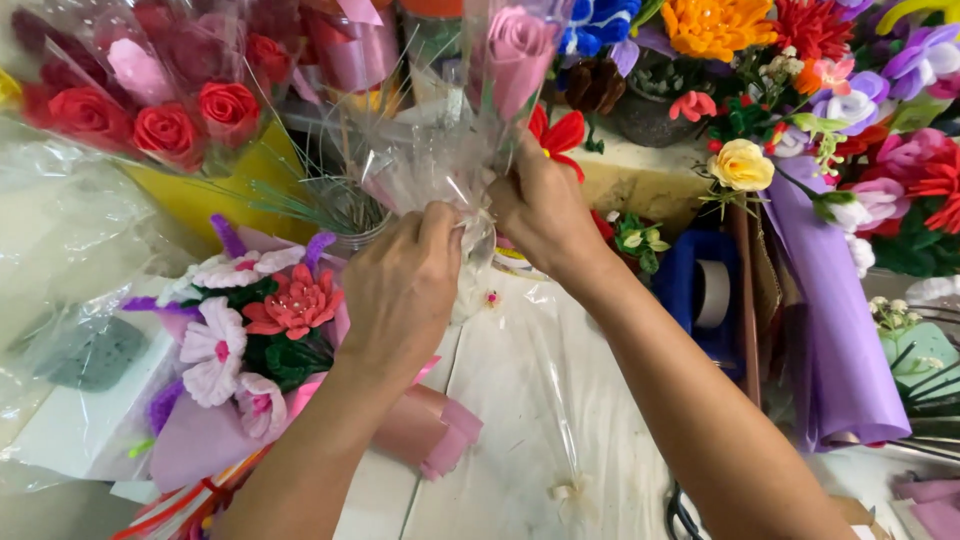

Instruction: Wrapping individual artificial roses in clear plastic sleeves and securing the base with ties.

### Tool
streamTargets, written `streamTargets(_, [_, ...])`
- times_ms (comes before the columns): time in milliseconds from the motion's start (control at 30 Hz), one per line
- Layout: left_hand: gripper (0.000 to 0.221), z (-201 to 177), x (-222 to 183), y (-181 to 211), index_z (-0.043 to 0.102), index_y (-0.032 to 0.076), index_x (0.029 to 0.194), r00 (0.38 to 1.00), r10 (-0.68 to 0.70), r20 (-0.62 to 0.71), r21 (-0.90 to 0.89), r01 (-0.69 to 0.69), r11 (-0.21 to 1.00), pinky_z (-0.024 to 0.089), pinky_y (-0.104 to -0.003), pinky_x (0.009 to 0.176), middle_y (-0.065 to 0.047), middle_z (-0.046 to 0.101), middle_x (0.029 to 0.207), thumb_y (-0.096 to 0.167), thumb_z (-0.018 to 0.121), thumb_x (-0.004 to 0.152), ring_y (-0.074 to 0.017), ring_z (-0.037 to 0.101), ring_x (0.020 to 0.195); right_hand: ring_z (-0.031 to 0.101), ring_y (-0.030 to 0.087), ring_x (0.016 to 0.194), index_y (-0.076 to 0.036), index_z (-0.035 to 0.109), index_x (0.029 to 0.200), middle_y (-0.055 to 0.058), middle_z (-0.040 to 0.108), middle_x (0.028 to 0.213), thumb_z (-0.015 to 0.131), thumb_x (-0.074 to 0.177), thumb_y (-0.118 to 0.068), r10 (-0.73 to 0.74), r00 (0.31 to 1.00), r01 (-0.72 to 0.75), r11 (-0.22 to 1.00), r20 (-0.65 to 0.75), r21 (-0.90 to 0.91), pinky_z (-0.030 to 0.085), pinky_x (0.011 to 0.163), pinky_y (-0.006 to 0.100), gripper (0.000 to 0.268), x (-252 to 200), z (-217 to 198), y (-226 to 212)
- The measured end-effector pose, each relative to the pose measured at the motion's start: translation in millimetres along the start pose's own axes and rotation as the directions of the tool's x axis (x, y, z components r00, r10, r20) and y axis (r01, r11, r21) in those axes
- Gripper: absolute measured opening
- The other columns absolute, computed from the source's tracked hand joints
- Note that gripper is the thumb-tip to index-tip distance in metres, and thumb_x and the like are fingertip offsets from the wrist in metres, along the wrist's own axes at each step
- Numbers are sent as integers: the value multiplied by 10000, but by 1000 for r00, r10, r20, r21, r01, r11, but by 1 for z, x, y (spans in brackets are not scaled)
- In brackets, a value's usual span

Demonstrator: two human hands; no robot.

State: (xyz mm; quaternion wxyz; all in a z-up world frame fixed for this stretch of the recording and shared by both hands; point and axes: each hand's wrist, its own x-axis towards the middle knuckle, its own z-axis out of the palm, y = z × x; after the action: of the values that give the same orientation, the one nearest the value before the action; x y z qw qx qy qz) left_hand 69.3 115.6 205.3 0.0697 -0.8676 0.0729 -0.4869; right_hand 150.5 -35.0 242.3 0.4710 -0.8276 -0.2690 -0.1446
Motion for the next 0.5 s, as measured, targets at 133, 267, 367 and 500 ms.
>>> streamTargets(133, [113, -7, 2, -2, 599, 218, 967, 1000, 8, 25, -35, -7, 999, 546, -265, 547, 56, 587, 699, 254, 705, 964, -161, 686, 608, 693, 508, 927, -39, 596, 1034, 259, 703, 840, 573, 887, -210, 79, 995, -74, 994, 61, -77, 525, 823, 608, 227, 8, 11, 26])
streamTargets(267, [102, -21, 6, -5, 586, 212, 965, 999, 16, -33, -22, -16, 1000, 540, -285, 574, 38, 550, 707, 277, 624, 1034, -173, 670, 637, 686, 487, 975, -95, 599, 1018, 210, 710, 852, 582, 880, -289, 100, 989, -84, 986, 107, -145, 524, 849, 599, 239, 12, 17, 31])
streamTargets(367, [107, -50, 14, -8, 606, 195, 982, 1000, 26, 6, -71, -25, 997, 494, -293, 561, 45, 591, 762, 218, 662, 1070, -154, 649, 674, 646, 481, 796, -103, 598, 1005, 196, 694, 789, 556, 922, -281, 41, 992, -18, 980, 117, -198, 471, 702, 581, 201, 13, 29, 42])
streamTargets(500, [156, -93, 21, -7, 620, 180, 978, 995, 29, 99, -171, -12, 985, 405, -307, 581, 55, 598, 804, 181, 593, 1132, -159, 566, 662, 597, 474, 715, -40, 563, 842, 182, 664, 844, 551, 854, -165, -75, 991, 103, 956, 112, -274, 431, 605, 556, 126, 13, 47, 62])
